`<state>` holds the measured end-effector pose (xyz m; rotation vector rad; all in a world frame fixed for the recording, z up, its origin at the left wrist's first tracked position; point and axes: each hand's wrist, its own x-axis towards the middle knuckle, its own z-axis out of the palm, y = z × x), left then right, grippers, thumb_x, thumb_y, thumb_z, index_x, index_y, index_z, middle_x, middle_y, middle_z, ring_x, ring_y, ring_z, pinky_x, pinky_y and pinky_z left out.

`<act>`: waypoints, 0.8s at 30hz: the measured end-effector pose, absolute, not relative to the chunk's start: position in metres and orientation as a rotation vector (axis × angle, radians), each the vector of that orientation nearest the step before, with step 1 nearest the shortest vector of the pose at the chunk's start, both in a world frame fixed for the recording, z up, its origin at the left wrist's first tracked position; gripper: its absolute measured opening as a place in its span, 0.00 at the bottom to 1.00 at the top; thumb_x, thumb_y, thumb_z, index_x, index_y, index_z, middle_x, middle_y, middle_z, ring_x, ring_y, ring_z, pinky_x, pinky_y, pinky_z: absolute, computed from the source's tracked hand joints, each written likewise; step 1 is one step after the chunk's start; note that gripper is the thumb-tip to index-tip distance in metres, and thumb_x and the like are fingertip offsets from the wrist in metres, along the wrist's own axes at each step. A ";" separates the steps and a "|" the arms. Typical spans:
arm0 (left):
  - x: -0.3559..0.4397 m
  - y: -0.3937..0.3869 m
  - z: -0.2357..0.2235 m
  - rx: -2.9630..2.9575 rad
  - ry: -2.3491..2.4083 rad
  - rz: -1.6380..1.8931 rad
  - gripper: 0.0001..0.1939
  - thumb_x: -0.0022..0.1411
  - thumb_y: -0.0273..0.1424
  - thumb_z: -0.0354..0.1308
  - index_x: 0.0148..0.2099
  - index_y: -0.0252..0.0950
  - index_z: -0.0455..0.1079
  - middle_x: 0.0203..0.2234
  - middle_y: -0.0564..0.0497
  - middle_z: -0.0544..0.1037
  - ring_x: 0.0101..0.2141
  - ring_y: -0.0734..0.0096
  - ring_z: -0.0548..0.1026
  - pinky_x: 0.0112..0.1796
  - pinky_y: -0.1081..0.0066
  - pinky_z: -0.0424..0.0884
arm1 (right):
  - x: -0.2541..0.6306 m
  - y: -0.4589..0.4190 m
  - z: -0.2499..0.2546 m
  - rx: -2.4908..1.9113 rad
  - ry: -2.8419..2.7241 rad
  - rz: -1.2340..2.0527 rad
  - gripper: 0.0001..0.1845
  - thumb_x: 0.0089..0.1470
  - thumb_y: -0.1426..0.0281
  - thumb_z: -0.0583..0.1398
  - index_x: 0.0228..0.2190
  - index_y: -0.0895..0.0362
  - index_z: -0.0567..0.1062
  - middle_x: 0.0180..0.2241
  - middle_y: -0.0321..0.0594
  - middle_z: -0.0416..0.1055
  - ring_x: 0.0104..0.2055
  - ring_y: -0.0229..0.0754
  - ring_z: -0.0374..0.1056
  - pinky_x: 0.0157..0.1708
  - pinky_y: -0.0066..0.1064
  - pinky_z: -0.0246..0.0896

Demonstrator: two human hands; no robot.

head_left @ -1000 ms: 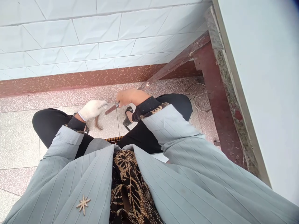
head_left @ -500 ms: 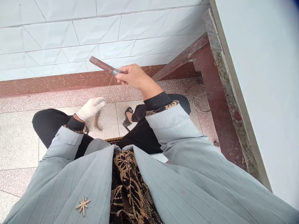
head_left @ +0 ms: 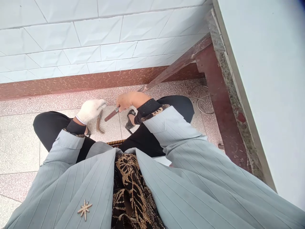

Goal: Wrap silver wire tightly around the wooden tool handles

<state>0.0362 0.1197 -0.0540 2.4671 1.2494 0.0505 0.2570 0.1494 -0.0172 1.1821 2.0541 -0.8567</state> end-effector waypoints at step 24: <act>0.045 0.119 -0.060 2.272 1.034 0.107 0.17 0.72 0.39 0.47 0.39 0.38 0.74 0.31 0.50 0.78 0.34 0.64 0.75 0.37 0.67 0.67 | 0.258 0.153 -0.008 1.576 2.147 -0.514 0.19 0.64 0.67 0.64 0.52 0.63 0.83 0.52 0.58 0.80 0.54 0.59 0.75 0.44 0.40 0.66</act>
